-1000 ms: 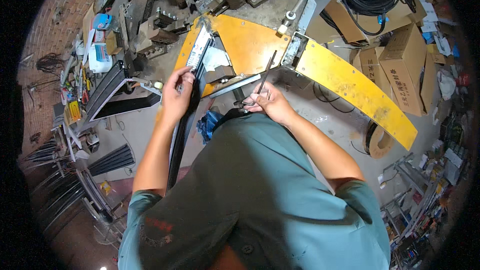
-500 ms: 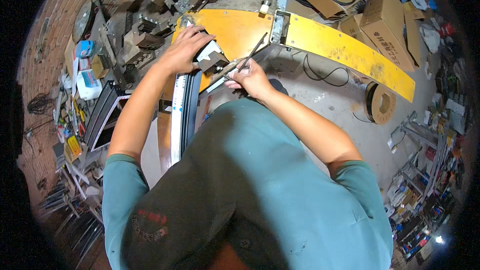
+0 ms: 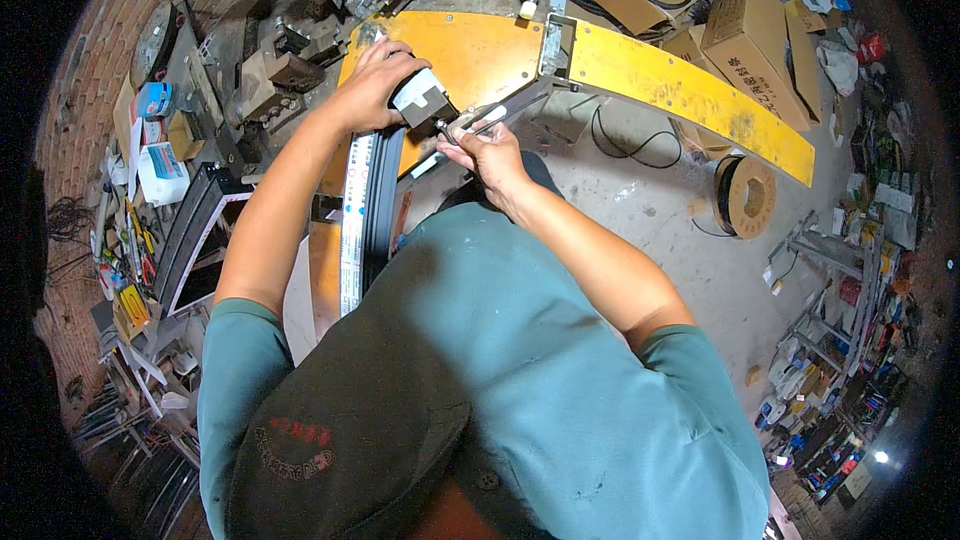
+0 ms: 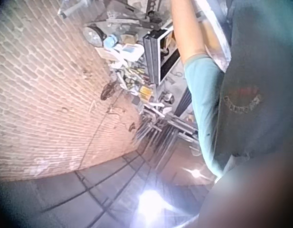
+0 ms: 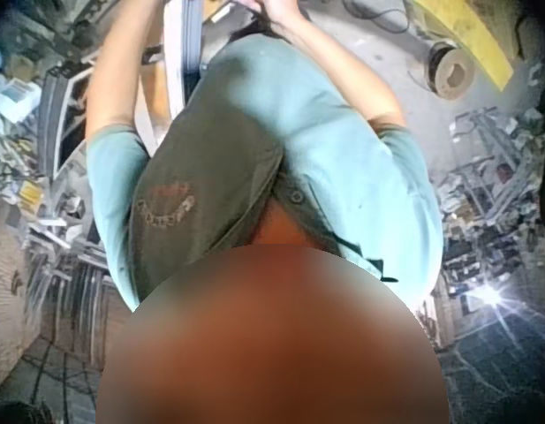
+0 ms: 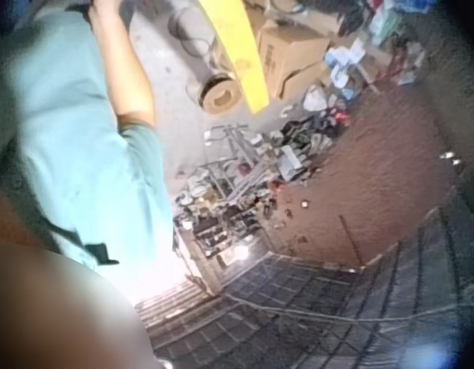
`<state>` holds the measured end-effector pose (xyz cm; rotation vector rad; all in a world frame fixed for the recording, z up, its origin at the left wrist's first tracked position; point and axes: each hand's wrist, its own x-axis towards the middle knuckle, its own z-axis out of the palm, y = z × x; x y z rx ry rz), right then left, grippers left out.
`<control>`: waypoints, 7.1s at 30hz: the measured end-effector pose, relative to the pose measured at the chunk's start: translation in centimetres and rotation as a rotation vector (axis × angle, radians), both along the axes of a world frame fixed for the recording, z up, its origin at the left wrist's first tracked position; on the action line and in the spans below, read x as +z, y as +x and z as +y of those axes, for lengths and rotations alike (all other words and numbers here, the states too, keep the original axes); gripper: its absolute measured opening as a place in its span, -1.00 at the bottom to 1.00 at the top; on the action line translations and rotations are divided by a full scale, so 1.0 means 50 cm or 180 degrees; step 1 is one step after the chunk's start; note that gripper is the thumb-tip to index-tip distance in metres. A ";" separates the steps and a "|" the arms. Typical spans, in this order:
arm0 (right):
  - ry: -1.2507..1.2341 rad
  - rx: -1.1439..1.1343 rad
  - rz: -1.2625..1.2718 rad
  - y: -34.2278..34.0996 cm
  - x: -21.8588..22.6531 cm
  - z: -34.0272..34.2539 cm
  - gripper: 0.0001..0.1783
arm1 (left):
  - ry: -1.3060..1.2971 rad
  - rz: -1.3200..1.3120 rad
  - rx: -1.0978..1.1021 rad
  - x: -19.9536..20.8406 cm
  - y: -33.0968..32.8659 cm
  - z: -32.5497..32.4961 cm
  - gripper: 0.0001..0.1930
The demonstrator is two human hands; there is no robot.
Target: The person operates a miter saw to cut a metal profile, then assembles the cut piece with other metal components on the saw table. They use a wrench to tighten bolts and secure the parts together, repeatedly adjusting and checking the alignment of the assembled frame.
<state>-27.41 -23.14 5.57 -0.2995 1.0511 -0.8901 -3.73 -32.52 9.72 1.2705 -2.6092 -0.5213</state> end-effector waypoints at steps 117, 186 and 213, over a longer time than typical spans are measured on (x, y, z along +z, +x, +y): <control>0.0257 0.0409 0.0633 -0.024 0.023 -0.007 -0.83 | 0.0171 0.0262 0.0258 -0.004 0.002 0.008 -0.25; 0.0132 0.0829 0.0402 -0.056 0.008 -0.018 -0.73 | -0.0221 0.0332 0.0167 -0.026 0.011 0.007 -0.26; -0.1441 0.1958 0.2627 -0.055 0.057 0.008 -0.82 | -0.0294 0.0834 0.0230 -0.019 0.013 0.012 -0.42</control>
